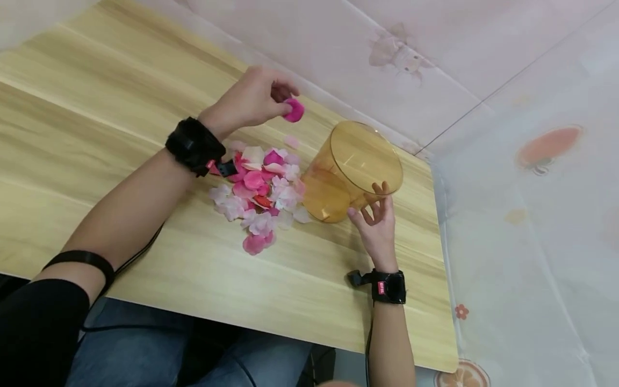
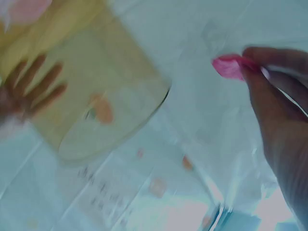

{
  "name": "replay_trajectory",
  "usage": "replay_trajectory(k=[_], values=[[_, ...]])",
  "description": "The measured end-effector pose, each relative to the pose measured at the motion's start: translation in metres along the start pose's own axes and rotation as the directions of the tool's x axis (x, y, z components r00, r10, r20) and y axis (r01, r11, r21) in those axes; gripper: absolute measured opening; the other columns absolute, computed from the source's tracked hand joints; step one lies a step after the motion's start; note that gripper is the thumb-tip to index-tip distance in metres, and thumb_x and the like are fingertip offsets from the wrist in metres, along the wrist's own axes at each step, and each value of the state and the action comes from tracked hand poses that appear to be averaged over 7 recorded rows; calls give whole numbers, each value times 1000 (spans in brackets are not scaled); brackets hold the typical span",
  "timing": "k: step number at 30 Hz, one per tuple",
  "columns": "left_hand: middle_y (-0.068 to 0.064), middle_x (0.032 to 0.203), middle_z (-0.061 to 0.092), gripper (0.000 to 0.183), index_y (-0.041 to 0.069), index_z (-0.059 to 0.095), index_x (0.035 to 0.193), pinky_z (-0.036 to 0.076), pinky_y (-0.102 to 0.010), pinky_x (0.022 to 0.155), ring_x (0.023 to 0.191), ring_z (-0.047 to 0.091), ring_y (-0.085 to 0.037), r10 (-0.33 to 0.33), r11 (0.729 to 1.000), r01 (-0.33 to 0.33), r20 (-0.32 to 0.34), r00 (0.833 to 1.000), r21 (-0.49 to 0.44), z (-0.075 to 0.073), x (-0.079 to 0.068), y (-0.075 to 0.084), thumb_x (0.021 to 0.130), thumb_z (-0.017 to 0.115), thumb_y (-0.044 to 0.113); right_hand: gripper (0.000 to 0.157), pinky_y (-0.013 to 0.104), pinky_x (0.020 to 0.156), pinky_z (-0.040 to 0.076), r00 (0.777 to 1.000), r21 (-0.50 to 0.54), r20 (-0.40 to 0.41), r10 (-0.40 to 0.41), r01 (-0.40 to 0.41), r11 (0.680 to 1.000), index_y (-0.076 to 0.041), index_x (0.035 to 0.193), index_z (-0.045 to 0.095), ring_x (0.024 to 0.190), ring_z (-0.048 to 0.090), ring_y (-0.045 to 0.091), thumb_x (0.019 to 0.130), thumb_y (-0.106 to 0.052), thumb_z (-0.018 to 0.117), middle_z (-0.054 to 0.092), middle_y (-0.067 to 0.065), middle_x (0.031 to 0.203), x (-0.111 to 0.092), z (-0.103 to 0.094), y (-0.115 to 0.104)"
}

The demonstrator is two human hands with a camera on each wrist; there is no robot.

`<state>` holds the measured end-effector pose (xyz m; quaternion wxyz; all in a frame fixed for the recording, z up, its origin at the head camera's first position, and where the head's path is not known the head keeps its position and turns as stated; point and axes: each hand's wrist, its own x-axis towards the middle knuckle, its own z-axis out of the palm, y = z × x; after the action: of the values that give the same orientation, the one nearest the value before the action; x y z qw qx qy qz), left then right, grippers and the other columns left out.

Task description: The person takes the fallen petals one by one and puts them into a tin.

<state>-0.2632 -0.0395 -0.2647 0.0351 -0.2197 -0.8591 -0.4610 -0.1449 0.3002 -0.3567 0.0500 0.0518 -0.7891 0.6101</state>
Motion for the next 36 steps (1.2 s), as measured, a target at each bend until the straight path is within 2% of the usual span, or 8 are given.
replay_trajectory(k=[3,6,9,12,15,18,29,36], values=[[-7,106,73,25,6,70,112,55,-22,84,91,68,-12,77,979,-99,-131,988,-178,7,-11,26,89,72,15,94,48,119,31,1000,6,15,6,-6,1000,-27,157,15,144,37,21,86,-6,73,27,-5,159,2,9,-5],[-8,106,74,20,6,72,106,57,-20,80,88,70,-10,178,930,-232,-201,963,-286,25,-18,47,87,74,11,95,50,119,30,1000,5,17,-1,1,1000,-20,158,13,144,36,26,86,-5,73,26,1,160,3,15,-13],[-9,105,73,16,4,74,103,58,-20,78,89,70,-11,285,896,-342,-224,932,-283,46,-20,57,87,73,8,96,53,119,29,1000,0,15,-6,6,1000,-17,158,13,145,34,32,85,-6,74,25,6,161,3,19,-20],[-9,99,72,13,3,75,99,58,-22,77,88,68,-13,369,888,-412,-218,904,-204,60,-19,57,87,73,6,96,54,119,29,1000,0,20,-4,4,1000,-17,158,13,145,33,34,85,-7,74,25,7,160,6,22,-22],[-7,94,71,13,4,76,98,58,-23,78,87,67,-13,403,899,-423,-164,900,-116,68,-17,53,86,74,7,96,54,119,29,1000,-2,24,-4,4,1000,-15,158,13,145,33,32,85,-8,75,26,6,160,9,23,-20],[-6,94,70,14,4,77,100,57,-22,79,87,66,-13,407,908,-415,-111,907,-63,71,-16,49,86,74,7,96,52,119,30,1000,-11,27,-1,1,1000,-15,158,12,145,34,30,85,-9,75,26,4,160,11,22,-18],[-5,94,67,12,6,77,99,55,-21,79,87,65,-13,405,914,-405,-2,914,-33,75,-13,49,90,71,11,95,49,119,31,1000,-16,18,11,-10,1000,-23,158,13,145,35,26,86,-10,74,26,1,160,13,12,1],[-8,100,68,18,4,74,106,55,-22,85,92,68,-14,415,910,-415,74,907,-14,73,-9,54,94,66,14,90,49,118,32,1000,-27,-6,-27,27,999,-33,154,19,143,38,21,87,-13,75,30,-4,157,17,2,12]])
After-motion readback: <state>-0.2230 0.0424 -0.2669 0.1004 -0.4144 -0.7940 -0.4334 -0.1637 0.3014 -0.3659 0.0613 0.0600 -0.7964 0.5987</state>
